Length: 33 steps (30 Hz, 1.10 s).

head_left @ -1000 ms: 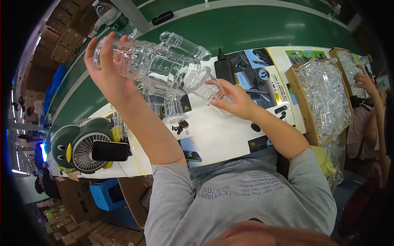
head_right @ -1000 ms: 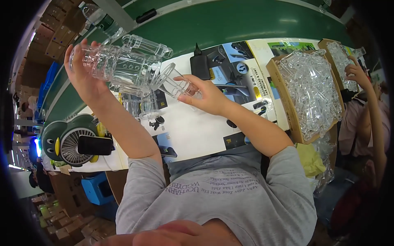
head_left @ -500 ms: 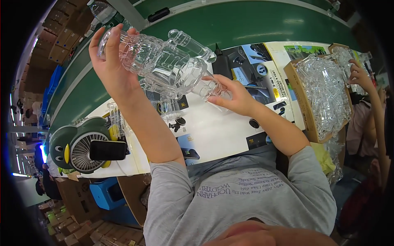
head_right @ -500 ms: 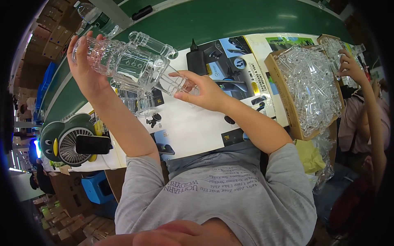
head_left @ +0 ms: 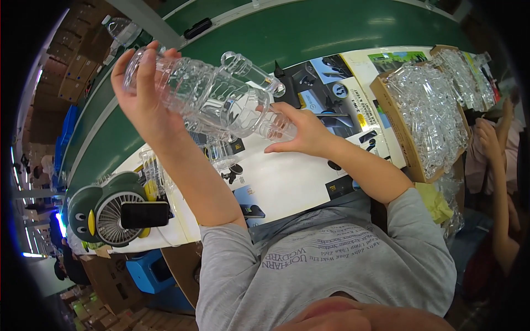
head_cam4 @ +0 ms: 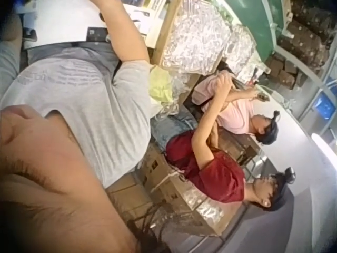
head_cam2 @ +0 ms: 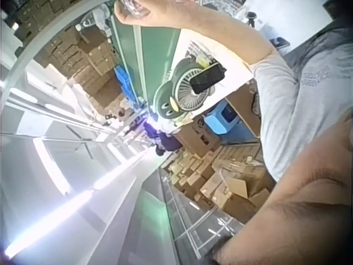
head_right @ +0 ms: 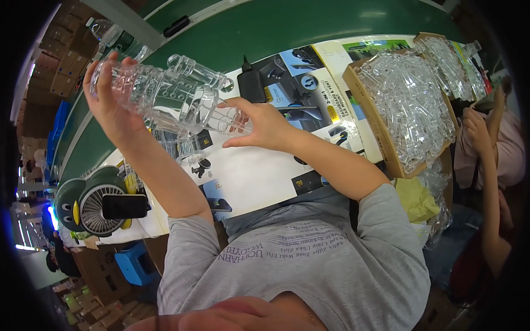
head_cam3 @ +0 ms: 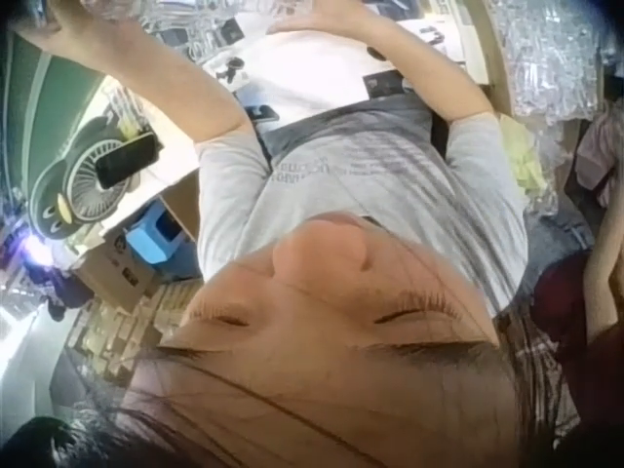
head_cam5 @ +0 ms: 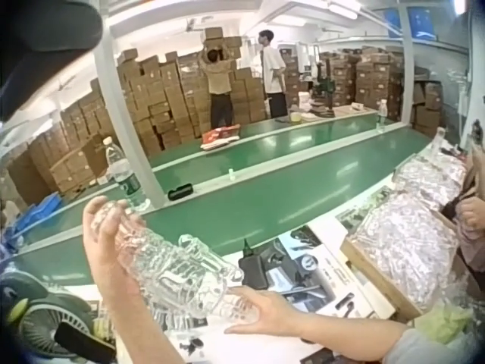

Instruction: Assembling small plastic components by applying liquid from a squeeze bottle and joining parts together.

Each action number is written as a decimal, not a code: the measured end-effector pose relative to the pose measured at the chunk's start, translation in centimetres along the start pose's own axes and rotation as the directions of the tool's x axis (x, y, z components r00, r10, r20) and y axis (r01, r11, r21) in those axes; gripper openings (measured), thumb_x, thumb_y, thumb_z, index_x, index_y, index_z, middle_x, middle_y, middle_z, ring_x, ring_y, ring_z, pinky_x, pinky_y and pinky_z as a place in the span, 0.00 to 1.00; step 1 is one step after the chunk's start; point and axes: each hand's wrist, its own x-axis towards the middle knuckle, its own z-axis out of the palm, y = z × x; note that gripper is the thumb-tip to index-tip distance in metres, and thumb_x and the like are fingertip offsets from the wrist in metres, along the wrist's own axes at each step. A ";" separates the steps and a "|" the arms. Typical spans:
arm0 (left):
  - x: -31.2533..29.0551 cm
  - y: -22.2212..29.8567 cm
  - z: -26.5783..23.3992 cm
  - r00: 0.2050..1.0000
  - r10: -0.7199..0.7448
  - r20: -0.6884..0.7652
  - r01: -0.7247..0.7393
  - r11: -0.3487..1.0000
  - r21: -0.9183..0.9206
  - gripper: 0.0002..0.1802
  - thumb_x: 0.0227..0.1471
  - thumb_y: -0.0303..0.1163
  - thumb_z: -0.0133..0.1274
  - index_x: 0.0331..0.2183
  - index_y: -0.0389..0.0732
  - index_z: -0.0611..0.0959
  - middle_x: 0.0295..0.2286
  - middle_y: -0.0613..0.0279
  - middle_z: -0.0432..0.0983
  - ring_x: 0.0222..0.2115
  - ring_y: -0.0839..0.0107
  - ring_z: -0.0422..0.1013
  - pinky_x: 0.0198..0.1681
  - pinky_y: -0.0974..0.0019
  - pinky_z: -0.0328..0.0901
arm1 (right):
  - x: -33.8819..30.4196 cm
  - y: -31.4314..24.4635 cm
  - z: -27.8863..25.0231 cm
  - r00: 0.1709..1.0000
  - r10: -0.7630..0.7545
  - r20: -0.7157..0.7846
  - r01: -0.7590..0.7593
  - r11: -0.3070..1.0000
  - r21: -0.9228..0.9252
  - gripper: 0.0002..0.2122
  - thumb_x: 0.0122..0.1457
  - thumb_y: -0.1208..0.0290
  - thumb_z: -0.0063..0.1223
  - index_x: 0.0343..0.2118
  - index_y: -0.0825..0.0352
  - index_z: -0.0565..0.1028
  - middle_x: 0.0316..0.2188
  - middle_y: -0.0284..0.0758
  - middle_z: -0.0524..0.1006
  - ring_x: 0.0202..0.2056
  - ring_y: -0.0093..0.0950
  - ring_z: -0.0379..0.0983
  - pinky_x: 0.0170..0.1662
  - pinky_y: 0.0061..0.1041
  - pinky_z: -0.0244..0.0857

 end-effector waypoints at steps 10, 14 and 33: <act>-4.1 3.3 2.3 0.985 0.102 0.142 -0.092 0.993 -0.072 0.28 0.39 0.35 0.53 0.43 0.38 0.63 0.32 0.45 0.69 0.31 0.58 0.71 0.39 0.56 0.66 | -0.7 0.6 -0.6 0.995 -0.093 -0.024 0.087 0.980 -0.176 0.23 0.28 0.66 0.63 0.32 0.67 0.72 0.22 0.38 0.73 0.26 0.36 0.70 0.31 0.30 0.62; -3.9 2.6 2.8 0.981 0.145 0.130 -0.136 0.988 -0.074 0.24 0.39 0.32 0.51 0.41 0.38 0.64 0.28 0.48 0.70 0.27 0.63 0.70 0.34 0.58 0.66 | -0.9 0.7 -0.3 0.979 -0.130 -0.154 0.104 0.980 -0.171 0.21 0.28 0.65 0.63 0.29 0.66 0.72 0.20 0.38 0.72 0.24 0.38 0.69 0.30 0.31 0.61; -2.1 1.8 2.1 0.987 -0.073 0.143 0.074 0.997 0.003 0.28 0.41 0.32 0.54 0.43 0.34 0.62 0.31 0.45 0.71 0.33 0.57 0.70 0.41 0.57 0.64 | -0.3 -0.2 -1.1 0.992 0.130 -0.006 -0.130 0.991 -0.022 0.33 0.34 0.66 0.63 0.46 0.71 0.61 0.30 0.40 0.74 0.34 0.34 0.72 0.39 0.25 0.64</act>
